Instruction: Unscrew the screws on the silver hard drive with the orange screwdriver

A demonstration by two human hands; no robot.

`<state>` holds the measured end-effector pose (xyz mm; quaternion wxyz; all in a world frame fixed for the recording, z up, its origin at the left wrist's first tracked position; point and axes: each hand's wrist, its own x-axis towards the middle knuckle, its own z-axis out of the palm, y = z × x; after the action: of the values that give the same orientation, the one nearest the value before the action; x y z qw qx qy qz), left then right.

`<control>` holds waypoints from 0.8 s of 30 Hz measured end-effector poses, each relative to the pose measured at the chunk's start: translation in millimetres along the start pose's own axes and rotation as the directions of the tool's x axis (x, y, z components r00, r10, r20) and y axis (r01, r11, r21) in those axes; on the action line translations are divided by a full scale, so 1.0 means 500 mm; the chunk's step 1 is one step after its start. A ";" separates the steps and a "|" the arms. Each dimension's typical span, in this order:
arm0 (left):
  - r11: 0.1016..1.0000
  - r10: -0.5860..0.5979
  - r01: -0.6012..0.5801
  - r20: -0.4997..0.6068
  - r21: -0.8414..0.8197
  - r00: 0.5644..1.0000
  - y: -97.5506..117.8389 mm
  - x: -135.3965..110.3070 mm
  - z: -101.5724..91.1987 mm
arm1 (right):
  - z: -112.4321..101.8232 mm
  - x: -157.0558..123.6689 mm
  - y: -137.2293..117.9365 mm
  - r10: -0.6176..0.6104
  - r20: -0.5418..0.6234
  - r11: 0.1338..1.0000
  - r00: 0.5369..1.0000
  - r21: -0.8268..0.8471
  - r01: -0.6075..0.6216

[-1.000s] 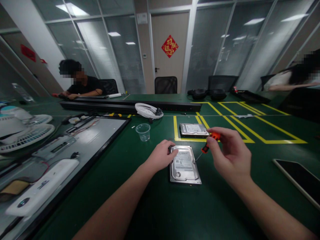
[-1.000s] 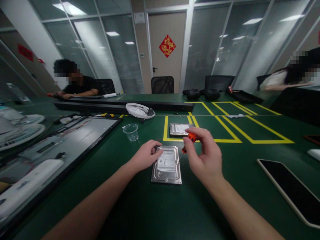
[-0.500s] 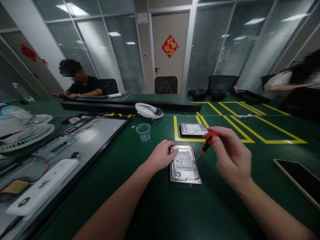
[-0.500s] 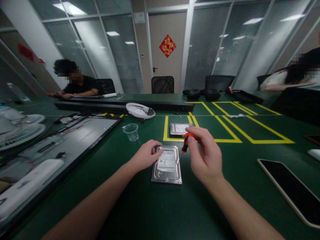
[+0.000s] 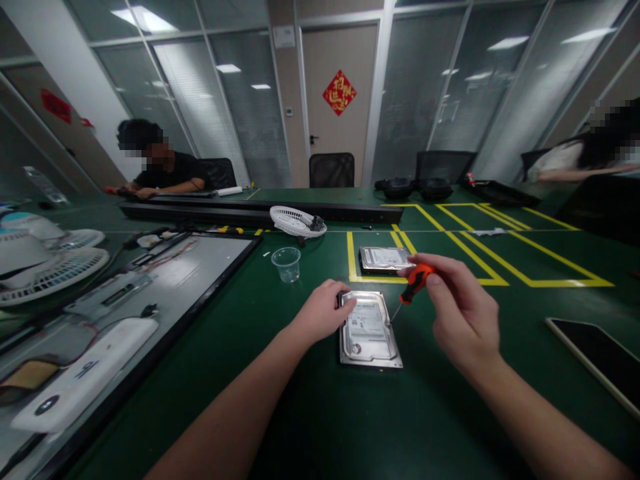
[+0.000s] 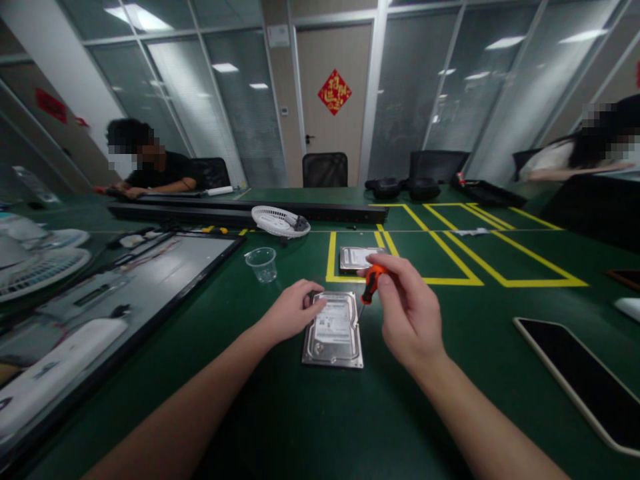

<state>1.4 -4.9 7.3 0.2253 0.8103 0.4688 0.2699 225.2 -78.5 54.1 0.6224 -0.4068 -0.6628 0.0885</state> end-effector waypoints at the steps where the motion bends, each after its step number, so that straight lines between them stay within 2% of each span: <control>1: 1.000 0.000 0.000 0.001 0.001 1.000 0.000 0.000 0.000 | 0.001 -0.001 0.001 0.013 0.000 1.000 1.000 0.006 -0.013; 9: 1.000 0.007 -0.007 -0.006 0.003 1.000 -0.003 0.001 0.002 | 0.007 0.001 0.016 -0.013 -0.050 0.998 0.999 -0.059 0.010; 15: 1.000 0.025 -0.025 -0.015 0.006 1.000 -0.005 0.001 0.005 | 0.002 0.002 0.022 -0.041 -0.007 0.990 0.999 -0.136 0.040; 24: 1.000 0.014 -0.014 -0.006 0.000 1.000 -0.002 0.000 0.002 | -0.002 0.001 0.005 -0.020 -0.007 1.000 1.000 -0.011 0.020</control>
<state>1.4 -4.4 5.6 0.2220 0.8126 0.4640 0.2739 227.4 -76.8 53.1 0.6233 -0.4039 -0.6651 0.0773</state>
